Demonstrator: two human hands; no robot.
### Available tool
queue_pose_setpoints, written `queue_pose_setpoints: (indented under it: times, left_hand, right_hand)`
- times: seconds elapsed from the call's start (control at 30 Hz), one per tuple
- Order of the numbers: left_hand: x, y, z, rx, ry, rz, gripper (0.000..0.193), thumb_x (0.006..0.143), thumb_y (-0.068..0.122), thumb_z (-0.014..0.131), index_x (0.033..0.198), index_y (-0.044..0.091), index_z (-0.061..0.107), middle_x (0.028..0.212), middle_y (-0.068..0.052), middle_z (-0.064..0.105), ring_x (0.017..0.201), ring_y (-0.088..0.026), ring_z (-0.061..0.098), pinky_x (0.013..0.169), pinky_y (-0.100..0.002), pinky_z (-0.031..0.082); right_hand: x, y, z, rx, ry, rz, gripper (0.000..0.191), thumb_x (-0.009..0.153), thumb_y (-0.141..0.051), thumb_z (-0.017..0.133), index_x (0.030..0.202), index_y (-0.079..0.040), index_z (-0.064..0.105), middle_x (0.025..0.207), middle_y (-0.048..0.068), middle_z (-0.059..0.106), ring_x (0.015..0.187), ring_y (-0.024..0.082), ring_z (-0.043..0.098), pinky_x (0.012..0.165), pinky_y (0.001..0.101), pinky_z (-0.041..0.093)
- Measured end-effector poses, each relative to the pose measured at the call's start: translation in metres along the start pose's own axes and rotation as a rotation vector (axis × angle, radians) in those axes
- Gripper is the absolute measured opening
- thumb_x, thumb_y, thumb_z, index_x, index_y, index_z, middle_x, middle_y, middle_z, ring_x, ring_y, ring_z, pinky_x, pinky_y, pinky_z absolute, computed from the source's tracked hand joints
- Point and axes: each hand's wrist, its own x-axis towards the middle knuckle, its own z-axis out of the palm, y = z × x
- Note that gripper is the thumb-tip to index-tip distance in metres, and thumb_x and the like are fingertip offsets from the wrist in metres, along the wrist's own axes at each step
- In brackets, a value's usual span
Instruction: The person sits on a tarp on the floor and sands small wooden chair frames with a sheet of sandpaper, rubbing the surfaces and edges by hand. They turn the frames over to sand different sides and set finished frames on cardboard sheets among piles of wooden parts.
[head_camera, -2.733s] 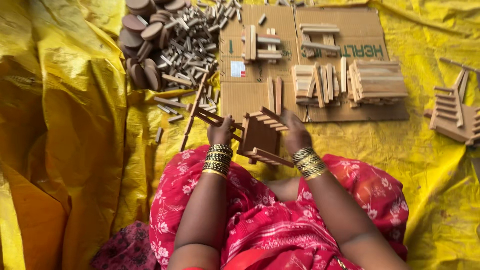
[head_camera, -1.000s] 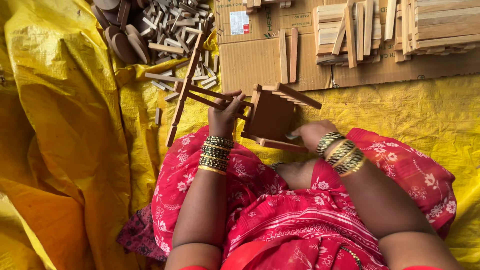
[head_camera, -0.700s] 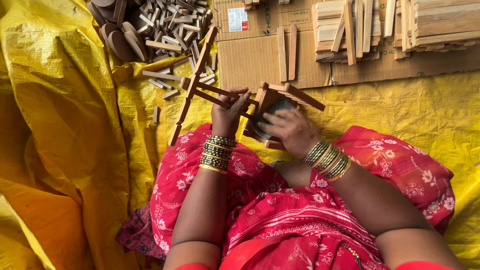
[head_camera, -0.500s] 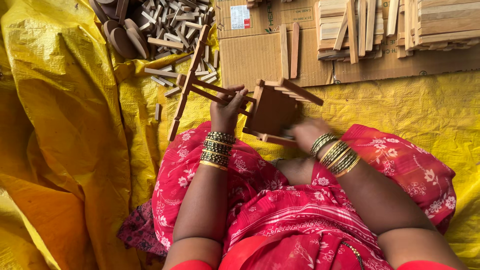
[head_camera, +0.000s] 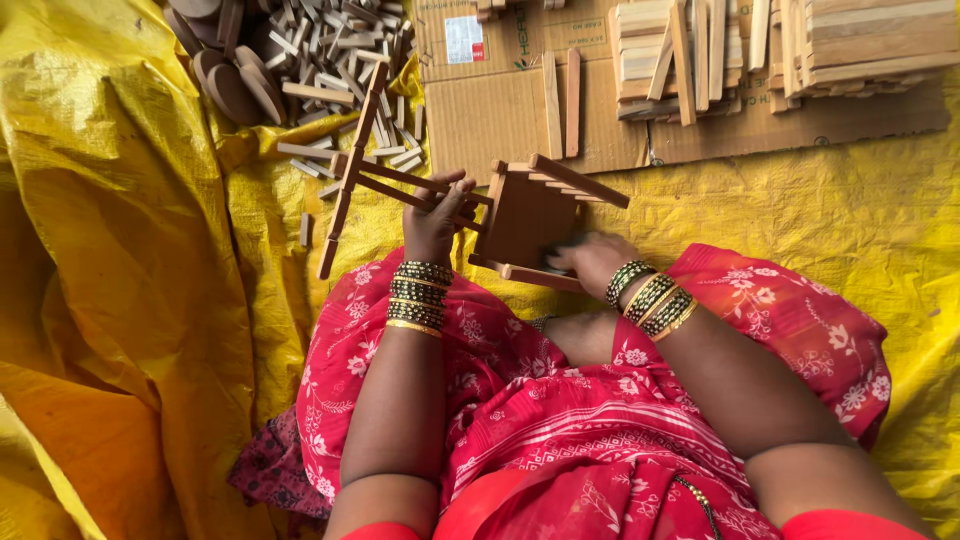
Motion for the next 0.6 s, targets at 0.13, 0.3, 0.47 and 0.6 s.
queue_pose_setpoints:
  times: [0.13, 0.3, 0.47, 0.6]
  left_hand:
    - [0.003, 0.004, -0.001, 0.044, -0.009, 0.018, 0.024, 0.098, 0.009, 0.068, 0.120, 0.000, 0.069, 0.098, -0.012, 0.078, 0.077, -0.015, 0.072, 0.066, -0.028, 0.060]
    - [0.007, 0.006, 0.015, -0.077, -0.040, 0.087, 0.028, 0.096, 0.009, 0.072, 0.121, -0.003, 0.068, 0.093, -0.008, 0.074, 0.077, -0.015, 0.071, 0.061, -0.026, 0.054]
    - [0.016, 0.007, 0.028, 0.066, 0.038, 0.099, 0.047, 0.092, 0.019, 0.074, 0.131, -0.004, 0.062, 0.099, -0.006, 0.073, 0.082, -0.011, 0.070, 0.068, -0.024, 0.056]
    - [0.022, 0.007, 0.031, 0.047, 0.015, -0.072, 0.048, 0.095, 0.019, 0.072, 0.139, 0.003, 0.061, 0.112, 0.002, 0.073, 0.096, -0.004, 0.069, 0.080, -0.020, 0.056]
  right_hand:
    - [-0.007, 0.007, -0.017, -0.071, -0.236, 0.257, 0.034, 0.103, -0.028, 0.053, 0.128, -0.042, 0.070, 0.115, 0.008, 0.076, 0.107, 0.029, 0.070, 0.099, 0.0409, 0.053]
    - [0.004, 0.005, -0.022, 0.175, 0.521, -0.188, 0.036, 0.093, -0.013, 0.053, 0.119, -0.023, 0.076, 0.117, 0.009, 0.076, 0.101, 0.029, 0.073, 0.091, 0.0423, 0.057]
    - [0.015, -0.001, -0.019, -0.119, -0.138, 0.179, 0.036, 0.097, -0.048, 0.068, 0.114, -0.016, 0.073, 0.109, 0.012, 0.074, 0.103, 0.030, 0.070, 0.093, 0.0427, 0.056]
    - [0.014, 0.011, -0.031, 0.122, -0.009, 0.201, 0.042, 0.089, -0.010, 0.058, 0.123, -0.030, 0.074, 0.102, 0.015, 0.075, 0.091, 0.031, 0.072, 0.085, 0.0441, 0.057]
